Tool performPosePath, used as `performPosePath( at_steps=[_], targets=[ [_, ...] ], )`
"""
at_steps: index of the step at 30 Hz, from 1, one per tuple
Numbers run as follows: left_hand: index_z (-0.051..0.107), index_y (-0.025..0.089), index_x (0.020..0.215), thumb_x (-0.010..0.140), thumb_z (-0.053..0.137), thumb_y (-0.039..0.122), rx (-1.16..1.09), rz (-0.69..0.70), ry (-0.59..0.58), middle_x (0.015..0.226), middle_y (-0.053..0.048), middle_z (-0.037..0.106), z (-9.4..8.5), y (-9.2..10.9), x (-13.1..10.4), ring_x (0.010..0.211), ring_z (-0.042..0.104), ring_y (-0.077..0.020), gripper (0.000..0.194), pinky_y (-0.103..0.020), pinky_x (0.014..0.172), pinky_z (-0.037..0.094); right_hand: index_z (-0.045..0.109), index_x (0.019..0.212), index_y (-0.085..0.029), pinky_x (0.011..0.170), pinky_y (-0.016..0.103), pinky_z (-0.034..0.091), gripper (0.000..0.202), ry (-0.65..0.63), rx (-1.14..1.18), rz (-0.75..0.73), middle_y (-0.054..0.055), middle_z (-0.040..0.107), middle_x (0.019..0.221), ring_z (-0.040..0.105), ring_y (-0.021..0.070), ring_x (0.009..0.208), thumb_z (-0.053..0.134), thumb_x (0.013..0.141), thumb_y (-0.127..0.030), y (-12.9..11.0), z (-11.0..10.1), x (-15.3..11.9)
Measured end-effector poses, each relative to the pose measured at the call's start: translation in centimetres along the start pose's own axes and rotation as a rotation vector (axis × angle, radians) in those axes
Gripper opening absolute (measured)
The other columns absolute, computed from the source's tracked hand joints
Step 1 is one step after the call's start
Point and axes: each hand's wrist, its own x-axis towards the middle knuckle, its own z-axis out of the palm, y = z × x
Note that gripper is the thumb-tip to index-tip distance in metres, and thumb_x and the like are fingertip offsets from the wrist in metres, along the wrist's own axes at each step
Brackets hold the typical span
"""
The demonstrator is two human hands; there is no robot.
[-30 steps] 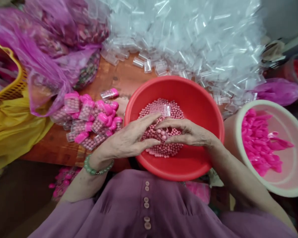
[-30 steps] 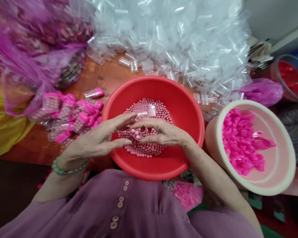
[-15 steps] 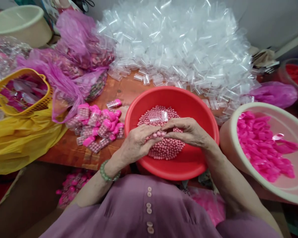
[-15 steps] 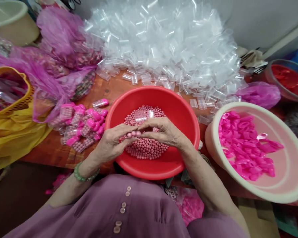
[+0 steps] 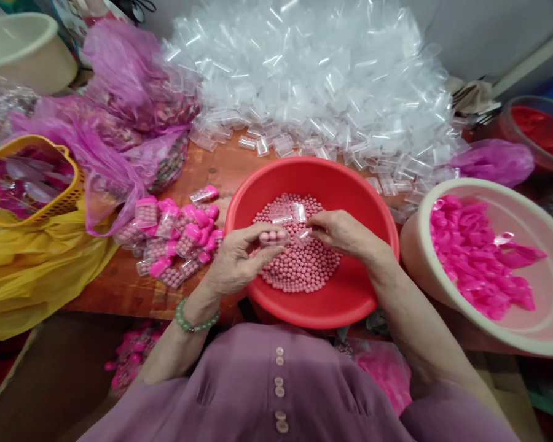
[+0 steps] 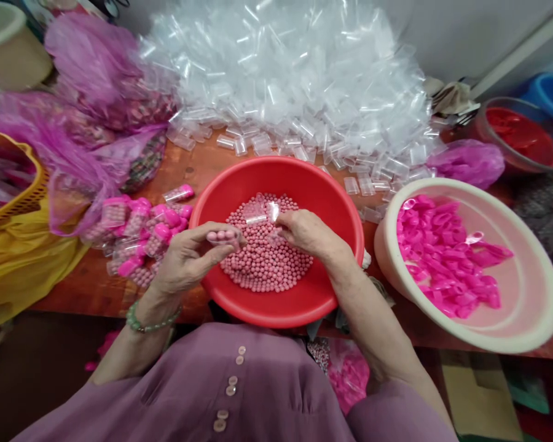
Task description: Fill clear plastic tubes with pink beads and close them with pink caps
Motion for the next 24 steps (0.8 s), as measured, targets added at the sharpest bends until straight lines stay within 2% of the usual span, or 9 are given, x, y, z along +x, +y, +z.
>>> performPosePath(
  at_steps=[2, 4, 6, 10, 15, 18, 20, 24],
  targets=[
    [0.072, 0.014, 0.096, 0.084, 0.068, 0.024, 0.013, 0.015, -0.020, 0.087, -0.006, 0.073, 0.0, 0.1, 0.3, 0.080, 0.066, -0.0141, 0.016, -0.025, 0.076, 0.054, 0.070, 0.107, -0.016, 0.068, 0.027, 0.040, 0.024, -0.162, -0.129, 0.013, 0.012, 0.070, 0.102, 0.064, 0.0190, 0.083, 0.053, 0.090, -0.017, -0.4, 0.5, 0.1],
    [0.072, 0.013, 0.094, 0.084, 0.068, 0.024, 0.000, 0.009, -0.052, 0.086, -0.006, 0.073, -0.1, 0.3, 0.5, 0.079, 0.065, -0.0137, 0.015, -0.024, 0.075, 0.053, 0.067, 0.116, -0.018, 0.064, 0.027, 0.038, 0.029, -0.243, -0.223, 0.028, 0.015, 0.064, 0.116, 0.063, 0.0190, 0.082, 0.048, 0.093, -0.020, -0.8, 1.1, 0.3],
    [0.071, 0.013, 0.094, 0.084, 0.067, 0.025, -0.066, -0.022, -0.055, 0.088, -0.006, 0.073, 0.0, 0.6, 0.6, 0.079, 0.064, -0.0133, 0.016, -0.024, 0.075, 0.053, 0.064, 0.120, -0.020, 0.060, 0.028, 0.037, 0.032, -0.275, -0.283, 0.038, 0.015, 0.058, 0.124, 0.064, 0.0190, 0.081, 0.043, 0.096, -0.023, -1.0, 1.7, 0.6],
    [0.070, 0.013, 0.095, 0.084, 0.068, 0.027, -0.213, -0.119, -0.143, 0.089, -0.006, 0.071, 0.2, 0.9, 0.3, 0.081, 0.063, -0.0135, 0.017, -0.024, 0.075, 0.052, 0.061, 0.119, -0.020, 0.060, 0.029, 0.038, 0.033, -0.286, -0.362, 0.044, 0.015, 0.056, 0.120, 0.066, 0.0211, 0.083, 0.037, 0.098, -0.025, -1.2, 2.5, 1.2],
    [0.065, 0.014, 0.098, 0.086, 0.066, 0.026, -0.365, -0.219, -0.049, 0.087, -0.002, 0.065, 0.2, 0.6, 0.0, 0.079, 0.061, -0.0101, 0.017, -0.021, 0.076, 0.051, 0.056, 0.121, -0.016, 0.066, 0.030, 0.044, 0.033, -0.265, -0.369, 0.073, 0.017, 0.058, 0.120, 0.067, 0.0231, 0.088, 0.034, 0.097, -0.020, -1.0, 3.0, 1.8],
    [0.061, 0.016, 0.105, 0.087, 0.065, 0.028, -0.476, -0.259, -0.100, 0.090, -0.003, 0.064, 0.1, 0.5, 0.0, 0.078, 0.063, -0.0108, 0.022, -0.024, 0.077, 0.054, 0.056, 0.118, -0.012, 0.069, 0.032, 0.046, 0.032, -0.237, -0.340, 0.113, 0.018, 0.063, 0.113, 0.067, 0.0250, 0.091, 0.033, 0.097, -0.018, -0.9, 3.0, 2.0],
    [0.059, 0.016, 0.108, 0.086, 0.066, 0.029, -0.533, -0.280, -0.140, 0.093, -0.004, 0.064, 0.0, 0.4, 0.0, 0.081, 0.066, -0.0128, 0.026, -0.027, 0.079, 0.055, 0.056, 0.116, -0.012, 0.071, 0.032, 0.046, 0.032, -0.210, -0.333, 0.130, 0.017, 0.067, 0.108, 0.068, 0.0250, 0.091, 0.031, 0.099, -0.022, -0.8, 2.6, 2.0],
    [0.060, 0.016, 0.104, 0.086, 0.066, 0.027, -0.520, -0.270, -0.111, 0.092, -0.004, 0.063, -0.3, 0.4, 0.0, 0.080, 0.065, -0.0117, 0.023, -0.025, 0.078, 0.054, 0.049, 0.127, -0.014, 0.080, 0.029, 0.047, 0.036, -0.047, -0.200, 0.149, 0.014, 0.070, 0.113, 0.068, 0.0218, 0.101, 0.026, 0.103, -0.027, -0.5, 1.6, 2.1]
  ],
)
